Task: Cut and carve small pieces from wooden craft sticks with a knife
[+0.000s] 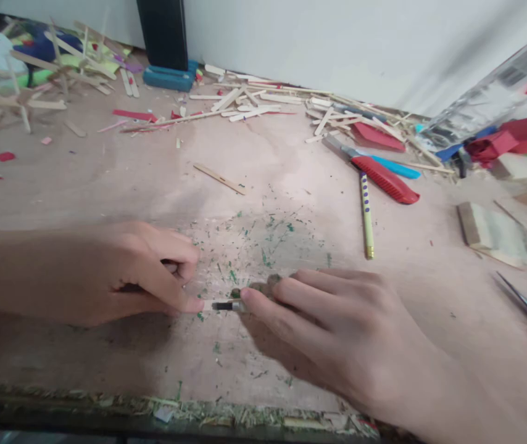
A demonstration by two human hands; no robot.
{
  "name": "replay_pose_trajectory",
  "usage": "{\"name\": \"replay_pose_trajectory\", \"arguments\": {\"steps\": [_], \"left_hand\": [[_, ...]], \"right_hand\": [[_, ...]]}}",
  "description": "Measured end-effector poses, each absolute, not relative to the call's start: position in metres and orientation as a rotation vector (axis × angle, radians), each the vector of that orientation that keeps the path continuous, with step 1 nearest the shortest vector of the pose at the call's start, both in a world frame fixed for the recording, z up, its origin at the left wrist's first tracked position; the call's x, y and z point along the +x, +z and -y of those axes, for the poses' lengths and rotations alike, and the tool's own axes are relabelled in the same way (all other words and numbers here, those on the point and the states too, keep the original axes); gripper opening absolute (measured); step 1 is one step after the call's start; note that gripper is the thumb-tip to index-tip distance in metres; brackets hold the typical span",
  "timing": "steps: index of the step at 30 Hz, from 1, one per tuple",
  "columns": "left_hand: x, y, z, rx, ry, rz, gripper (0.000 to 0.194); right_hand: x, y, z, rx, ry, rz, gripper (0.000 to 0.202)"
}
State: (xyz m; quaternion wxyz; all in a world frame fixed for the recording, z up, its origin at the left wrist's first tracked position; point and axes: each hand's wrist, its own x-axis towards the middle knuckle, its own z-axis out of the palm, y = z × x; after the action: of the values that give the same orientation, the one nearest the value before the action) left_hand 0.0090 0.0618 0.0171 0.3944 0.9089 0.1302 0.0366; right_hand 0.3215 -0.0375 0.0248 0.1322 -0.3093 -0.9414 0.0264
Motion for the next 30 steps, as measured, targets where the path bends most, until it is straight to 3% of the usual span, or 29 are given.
{"name": "replay_pose_trajectory", "arguments": {"steps": [9,17,30], "left_hand": [[0.009,0.017,-0.062,2.311,0.096,-0.316,0.027],[0.009,0.017,-0.062,2.314,0.103,-0.325,0.025],[0.009,0.016,-0.063,2.31,0.142,-0.312,0.026]], "right_hand": [[0.323,0.031,0.029,-0.99,0.228,2.721,0.021],[0.327,0.036,0.031,-1.033,0.364,2.676,0.035],[0.327,0.035,0.027,-0.99,0.422,2.731,0.036]]}}
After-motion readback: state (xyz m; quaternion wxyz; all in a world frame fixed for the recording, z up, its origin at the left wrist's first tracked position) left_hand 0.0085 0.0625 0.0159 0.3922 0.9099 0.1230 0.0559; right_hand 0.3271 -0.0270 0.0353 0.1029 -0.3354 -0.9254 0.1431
